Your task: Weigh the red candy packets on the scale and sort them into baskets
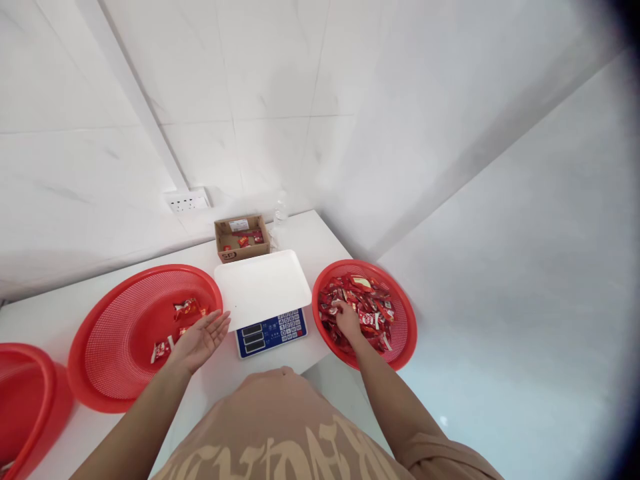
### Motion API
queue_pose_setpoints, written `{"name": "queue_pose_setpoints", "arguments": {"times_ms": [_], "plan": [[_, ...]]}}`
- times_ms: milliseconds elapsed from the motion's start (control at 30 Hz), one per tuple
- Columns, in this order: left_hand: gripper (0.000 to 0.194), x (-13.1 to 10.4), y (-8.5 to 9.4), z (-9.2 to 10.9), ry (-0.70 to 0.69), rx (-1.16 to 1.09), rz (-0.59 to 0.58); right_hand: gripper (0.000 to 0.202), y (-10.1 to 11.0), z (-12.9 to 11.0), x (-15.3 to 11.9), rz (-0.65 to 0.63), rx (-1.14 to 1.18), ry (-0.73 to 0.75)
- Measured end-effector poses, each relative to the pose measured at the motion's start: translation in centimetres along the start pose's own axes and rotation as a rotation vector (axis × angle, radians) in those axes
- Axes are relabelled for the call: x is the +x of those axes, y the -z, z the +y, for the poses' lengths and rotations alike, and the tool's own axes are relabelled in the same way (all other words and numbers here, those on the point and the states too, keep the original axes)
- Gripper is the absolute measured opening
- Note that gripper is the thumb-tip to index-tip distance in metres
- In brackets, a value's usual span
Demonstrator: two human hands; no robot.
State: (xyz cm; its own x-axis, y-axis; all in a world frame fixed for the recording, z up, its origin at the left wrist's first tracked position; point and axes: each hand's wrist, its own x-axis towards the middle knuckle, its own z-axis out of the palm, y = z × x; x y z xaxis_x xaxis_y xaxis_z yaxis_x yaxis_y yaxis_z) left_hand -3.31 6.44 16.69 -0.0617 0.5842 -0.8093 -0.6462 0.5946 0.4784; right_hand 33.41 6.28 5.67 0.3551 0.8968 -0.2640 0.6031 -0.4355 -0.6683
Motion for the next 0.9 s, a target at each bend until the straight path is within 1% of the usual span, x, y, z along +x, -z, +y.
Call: {"name": "queue_pose_setpoints", "arguments": {"times_ms": [67,133,233,333,400,433,467,500,533,600,633,700,733,767,833,900], "plan": [[0.017,-0.1,-0.3,-0.3,0.015,0.030,-0.020,0.031,1.0,0.1,0.2,0.050,0.115,-0.046],[0.017,0.0,-0.3,-0.6,0.029,0.049,-0.025,0.031,1.7,-0.2,0.2,0.066,0.235,-0.079],[0.017,0.3,0.0,-1.1,0.052,0.064,-0.022,0.035,1.5,-2.4,-0.3,0.022,0.398,-0.079],[0.017,0.8,0.1,-1.5,0.072,0.078,-0.029,0.037,0.4,-6.0,-0.8,-0.089,0.525,-0.019],[0.018,0.9,0.0,-1.6,0.078,0.086,-0.036,0.044,-0.3,-8.2,-0.9,-0.241,0.622,0.094],[0.018,0.9,-0.1,-1.6,0.077,0.088,-0.038,0.048,-0.4,-8.9,-0.8,-0.294,0.633,0.150],[0.019,0.9,-0.1,-1.6,0.074,0.087,-0.037,0.052,-0.4,-9.2,-0.5,-0.314,0.603,0.197],[0.020,0.9,-0.1,-1.5,0.071,0.084,-0.034,0.055,-0.1,-9.1,-0.1,-0.288,0.509,0.226],[0.020,0.9,0.0,-1.5,0.068,0.080,-0.030,0.055,0.4,-8.7,0.4,-0.221,0.370,0.229],[0.020,0.7,0.2,-1.5,0.066,0.072,-0.024,0.052,1.9,-6.8,1.8,-0.048,0.048,0.190],[0.020,0.6,0.5,-1.5,0.068,0.069,-0.022,0.051,2.7,-5.7,2.5,0.004,-0.034,0.159],[0.020,0.4,0.9,-1.5,0.071,0.070,-0.015,0.049,4.4,-3.2,3.9,0.048,-0.117,0.108],[0.019,0.3,1.1,-1.5,0.071,0.071,-0.009,0.045,5.0,-2.2,4.6,0.047,-0.238,0.065],[0.019,0.2,1.3,-1.5,0.071,0.073,-0.001,0.041,5.5,-1.3,5.1,0.027,-0.316,0.053],[0.021,0.0,1.5,-1.3,0.065,0.076,0.012,0.037,6.1,-0.2,6.0,0.015,-0.395,0.050],[0.022,-0.1,1.5,-1.2,0.058,0.074,0.015,0.040,6.1,0.1,6.5,0.044,-0.382,0.071]]}}
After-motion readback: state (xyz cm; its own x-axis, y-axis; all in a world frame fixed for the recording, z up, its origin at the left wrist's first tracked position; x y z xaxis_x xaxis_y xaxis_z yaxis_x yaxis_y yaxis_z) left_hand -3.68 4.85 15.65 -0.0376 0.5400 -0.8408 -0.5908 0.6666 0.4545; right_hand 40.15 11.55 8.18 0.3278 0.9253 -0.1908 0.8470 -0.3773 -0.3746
